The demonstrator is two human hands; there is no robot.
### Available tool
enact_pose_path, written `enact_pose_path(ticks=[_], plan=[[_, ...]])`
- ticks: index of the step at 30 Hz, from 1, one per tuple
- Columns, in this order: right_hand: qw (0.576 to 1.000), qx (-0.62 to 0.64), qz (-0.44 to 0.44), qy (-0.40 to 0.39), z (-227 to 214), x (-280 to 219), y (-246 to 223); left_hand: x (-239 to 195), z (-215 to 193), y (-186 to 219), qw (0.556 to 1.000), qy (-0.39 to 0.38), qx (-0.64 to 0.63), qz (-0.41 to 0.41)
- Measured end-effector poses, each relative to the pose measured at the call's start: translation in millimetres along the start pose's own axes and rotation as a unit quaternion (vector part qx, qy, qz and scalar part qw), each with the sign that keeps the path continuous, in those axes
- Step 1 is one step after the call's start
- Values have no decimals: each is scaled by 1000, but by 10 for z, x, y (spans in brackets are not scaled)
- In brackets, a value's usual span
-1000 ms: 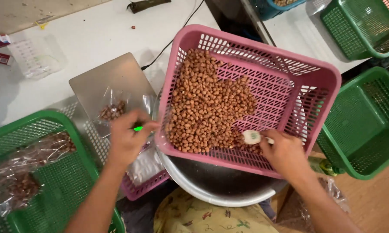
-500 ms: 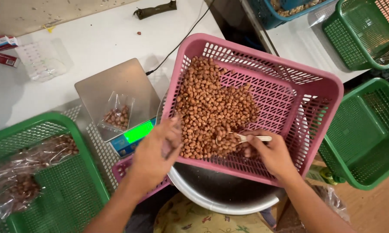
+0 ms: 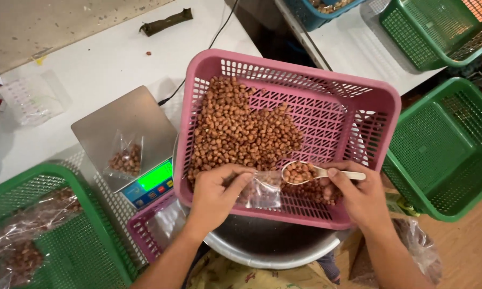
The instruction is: Scooping peanuts into small plastic bags, weighing them on a digital scale, and organizing the finished bags into baskets.
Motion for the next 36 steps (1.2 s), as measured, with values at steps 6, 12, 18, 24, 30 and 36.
enact_pose_path(ticks=[6, 12, 18, 24, 30, 36], plan=[[998, -31, -44, -11, -186, -13, -238, 67, 259, -435, 977, 38, -183, -103], [993, -94, -44, -57, 6, -41, -252, -22, 396, -42, 992, -2, -85, -95], [784, -357, -426, -277, 520, -361, -723, 54, 626, -165, 966, -188, -112, -137], [812, -277, -496, -136, 99, -311, -471, 55, 664, -253, 971, -143, -119, -149], [887, -284, -365, -22, 143, -357, -630, -8, 392, -253, 982, -78, -154, -83], [922, -262, -285, -19, 215, -342, -476, -109, 152, -254, 985, -44, -157, -56]])
Point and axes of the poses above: each hand's wrist, its own x-axis towards the middle knuckle, its own z-axis out of the palm, y = z × x, the point moved 5 cm from there along x, towards the middle knuckle, and after that the axes turned 9 degrees about x, right-handed, at the moved point
